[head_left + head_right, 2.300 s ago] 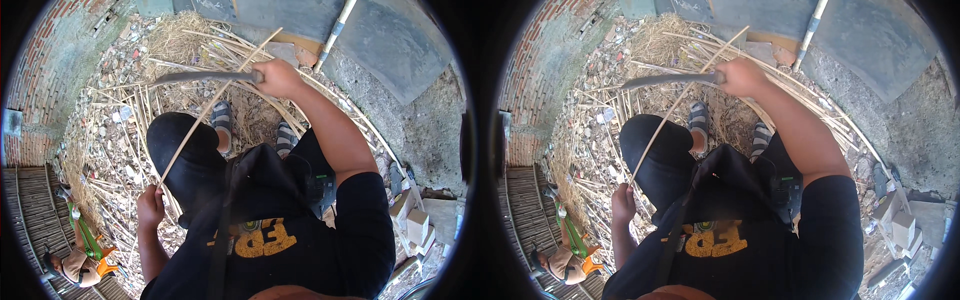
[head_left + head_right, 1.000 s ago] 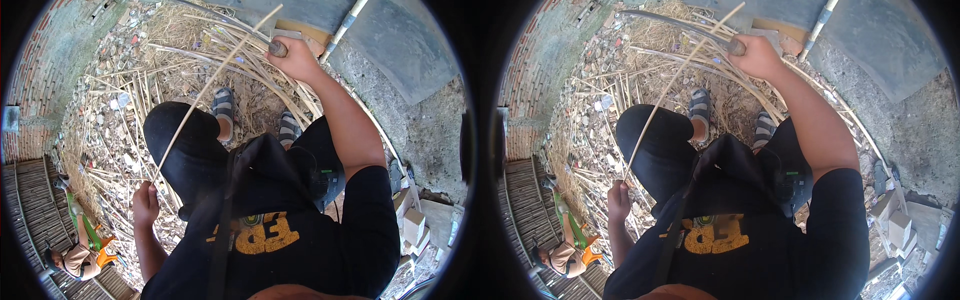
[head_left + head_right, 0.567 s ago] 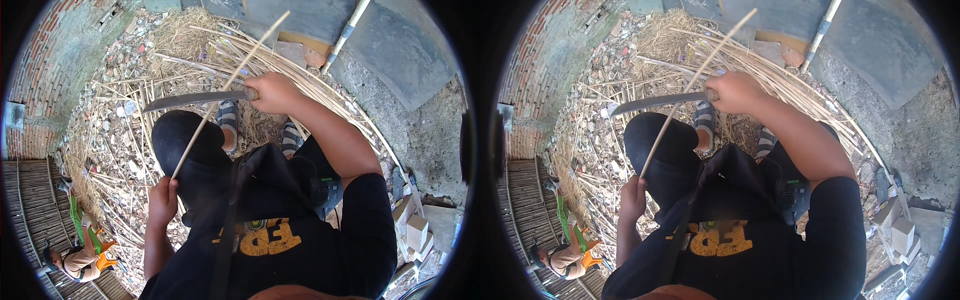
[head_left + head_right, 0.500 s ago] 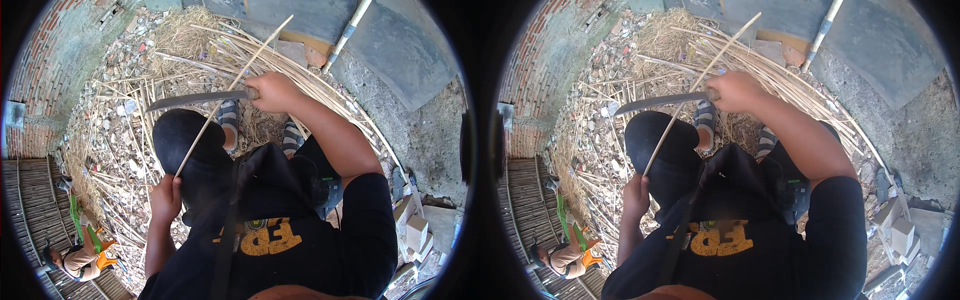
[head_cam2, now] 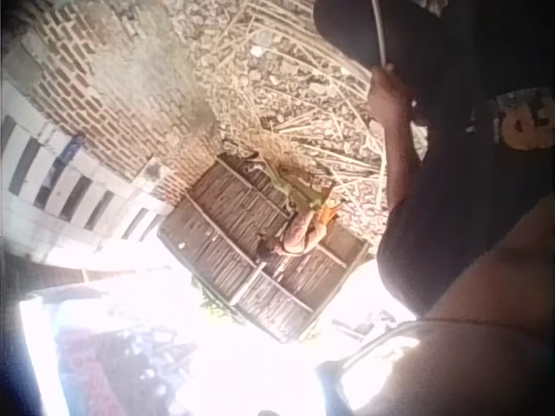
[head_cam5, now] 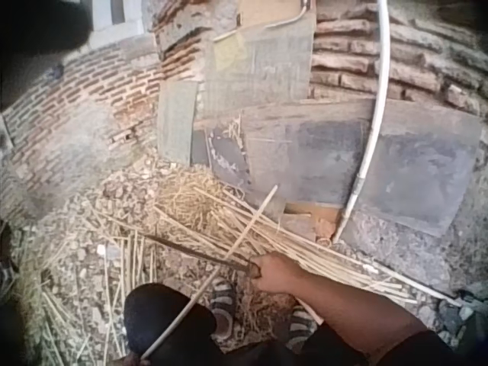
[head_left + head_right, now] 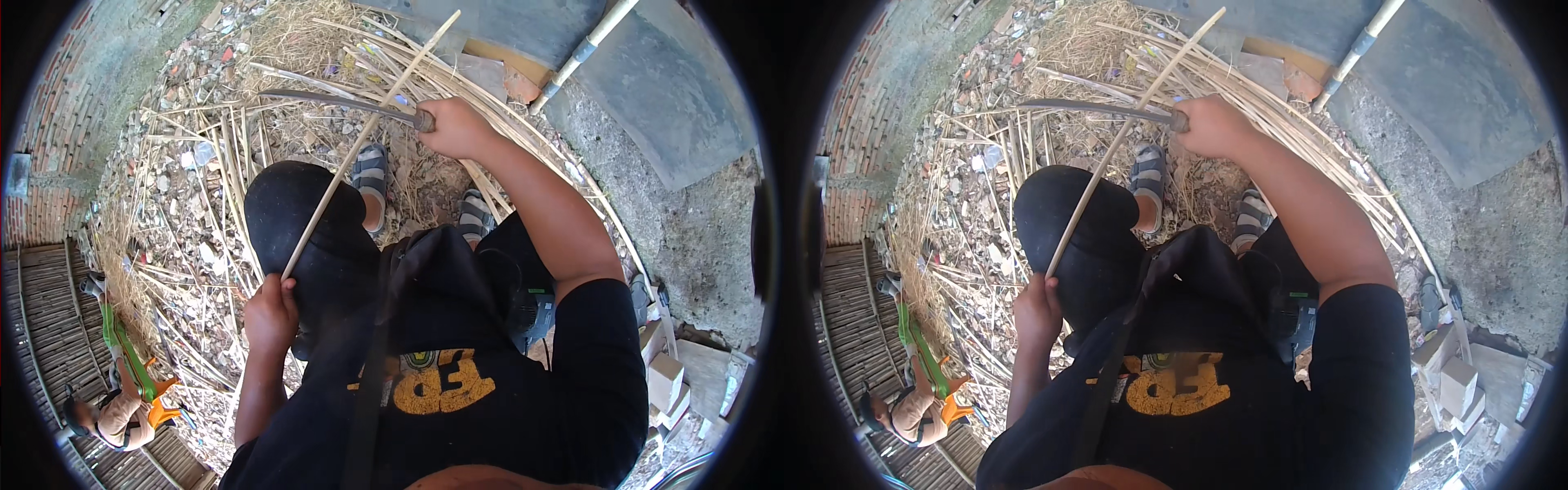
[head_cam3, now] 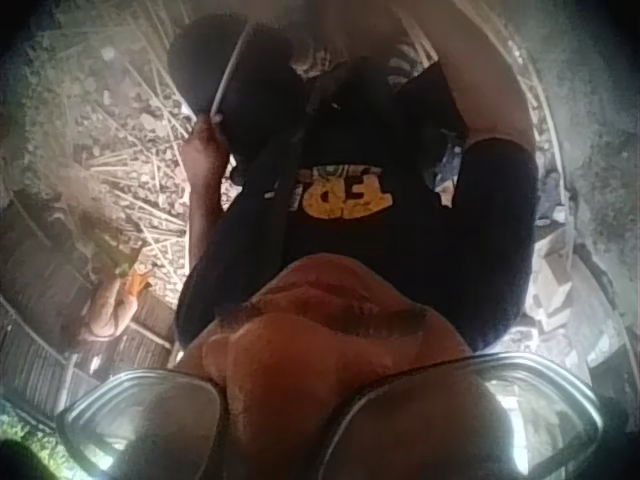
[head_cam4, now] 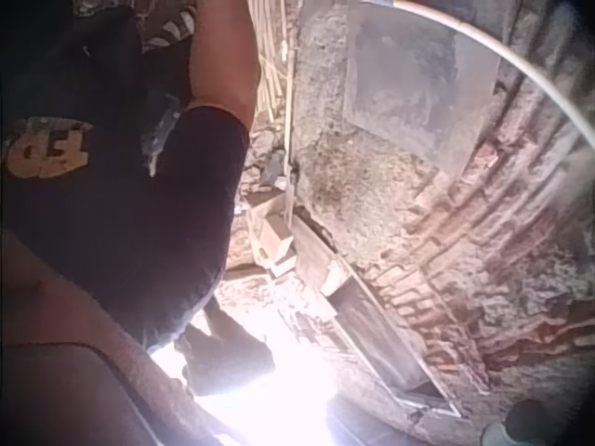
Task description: The person uses a large blade to shave down and thin multiple bamboo strips, holding one end with their hand and pulling the blade along the length of the material.
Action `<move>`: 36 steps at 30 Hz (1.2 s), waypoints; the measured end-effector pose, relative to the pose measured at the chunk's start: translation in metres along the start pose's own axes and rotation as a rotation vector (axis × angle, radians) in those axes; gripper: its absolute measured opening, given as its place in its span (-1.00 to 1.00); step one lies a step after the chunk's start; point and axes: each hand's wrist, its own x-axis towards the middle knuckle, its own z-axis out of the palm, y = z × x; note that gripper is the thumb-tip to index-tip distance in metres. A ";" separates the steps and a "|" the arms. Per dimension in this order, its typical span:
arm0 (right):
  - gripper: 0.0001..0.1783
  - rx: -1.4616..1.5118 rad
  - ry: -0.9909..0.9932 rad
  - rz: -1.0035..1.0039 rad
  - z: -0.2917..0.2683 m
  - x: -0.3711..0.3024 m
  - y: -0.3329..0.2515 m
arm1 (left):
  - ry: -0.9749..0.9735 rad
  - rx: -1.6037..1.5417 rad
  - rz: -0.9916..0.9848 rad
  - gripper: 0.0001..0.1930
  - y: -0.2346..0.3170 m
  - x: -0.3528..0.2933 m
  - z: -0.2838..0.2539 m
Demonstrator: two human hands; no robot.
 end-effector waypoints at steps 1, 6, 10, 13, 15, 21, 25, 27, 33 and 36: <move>-0.72 0.006 0.033 -0.034 0.004 -0.003 -0.001 | 0.012 -0.006 -0.001 -0.77 -0.003 -0.001 0.001; -0.70 -0.103 -0.056 -0.098 -0.004 -0.008 -0.022 | 0.085 -0.028 0.003 -0.78 -0.010 -0.011 0.010; -0.71 -0.018 0.006 0.023 -0.014 0.007 0.004 | 0.031 -0.012 -0.018 -0.78 -0.005 -0.004 0.006; -0.70 -0.039 -0.014 -0.034 -0.012 -0.001 -0.005 | 0.021 -0.040 -0.024 -0.76 -0.007 -0.007 0.005; -0.68 -0.143 -0.068 -0.105 -0.011 -0.009 -0.021 | 0.045 -0.020 -0.003 -0.76 -0.008 -0.009 0.007; -0.66 -0.071 -0.069 -0.022 -0.012 0.004 -0.004 | 0.009 -0.023 0.001 -0.75 -0.008 -0.003 0.004; -0.73 -0.199 -0.159 -0.128 -0.009 -0.009 -0.030 | 0.001 0.025 -0.028 -0.73 -0.007 -0.009 0.001; -0.74 -0.081 -0.109 -0.010 -0.006 -0.003 -0.019 | 0.020 0.019 -0.024 -0.73 -0.007 -0.003 0.006; -0.72 -0.011 -0.040 0.022 -0.008 0.001 0.006 | 0.010 0.052 -0.024 -0.74 -0.007 -0.004 0.003; -0.73 -0.159 -0.166 -0.023 -0.013 -0.013 -0.029 | 0.022 0.060 -0.015 -0.75 -0.009 -0.009 0.007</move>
